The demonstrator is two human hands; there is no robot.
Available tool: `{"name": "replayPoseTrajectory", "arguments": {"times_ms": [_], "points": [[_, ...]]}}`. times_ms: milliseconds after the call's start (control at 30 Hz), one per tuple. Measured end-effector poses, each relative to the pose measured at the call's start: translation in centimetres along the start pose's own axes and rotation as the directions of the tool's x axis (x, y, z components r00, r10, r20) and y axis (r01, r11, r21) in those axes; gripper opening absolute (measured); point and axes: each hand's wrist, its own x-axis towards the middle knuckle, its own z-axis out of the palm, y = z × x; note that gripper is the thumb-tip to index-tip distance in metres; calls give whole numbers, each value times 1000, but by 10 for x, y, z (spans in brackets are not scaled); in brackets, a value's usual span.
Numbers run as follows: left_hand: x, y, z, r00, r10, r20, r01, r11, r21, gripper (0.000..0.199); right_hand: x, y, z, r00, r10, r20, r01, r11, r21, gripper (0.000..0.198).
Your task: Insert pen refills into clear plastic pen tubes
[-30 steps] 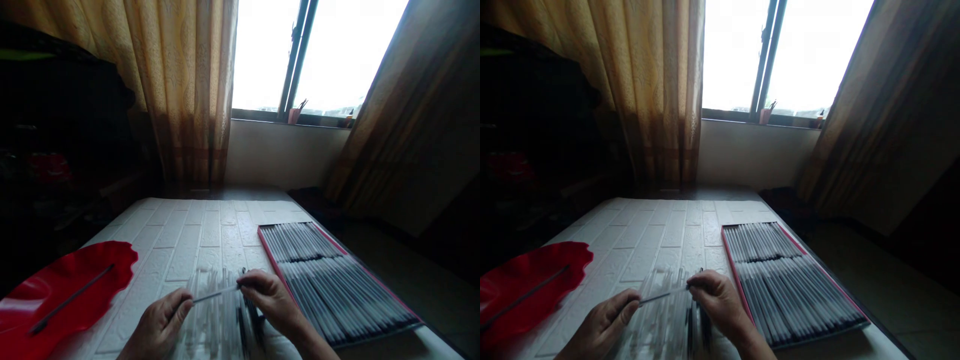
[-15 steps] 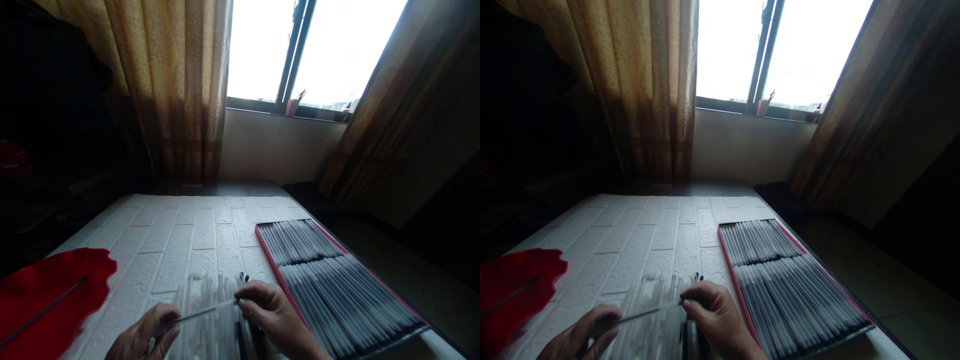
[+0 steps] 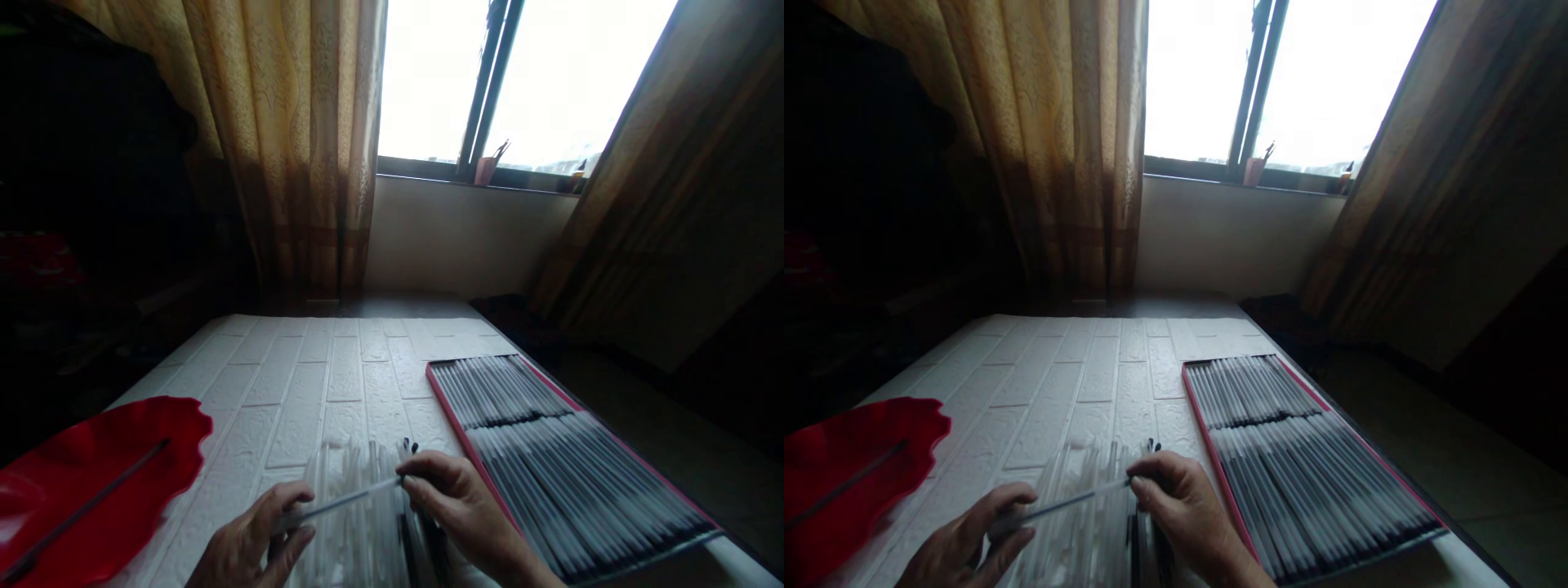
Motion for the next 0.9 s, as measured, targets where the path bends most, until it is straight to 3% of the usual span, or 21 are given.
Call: {"name": "replayPoseTrajectory", "arguments": {"times_ms": [133,333,567,700,900], "points": [[6,0,-5,995,91,43,-94,993,67,19,-1,-3,1,999,-38,0,38,999,-38,18],[11,8,-13,990,110,87,-117,989,85,26,-2,-10,2,1000,-18,9,19,1000,-23,19],[3,1,-6,987,141,76,-148,985,92,26,-3,-12,1,1000,-5,-6,5,999,-46,19],[6,3,-8,991,117,64,-123,987,108,23,-4,-13,1,1000,-24,17,25,997,-79,15],[7,5,-10,986,10,164,-11,1000,6,23,-5,-11,0,995,-98,17,99,989,-112,10]]}}
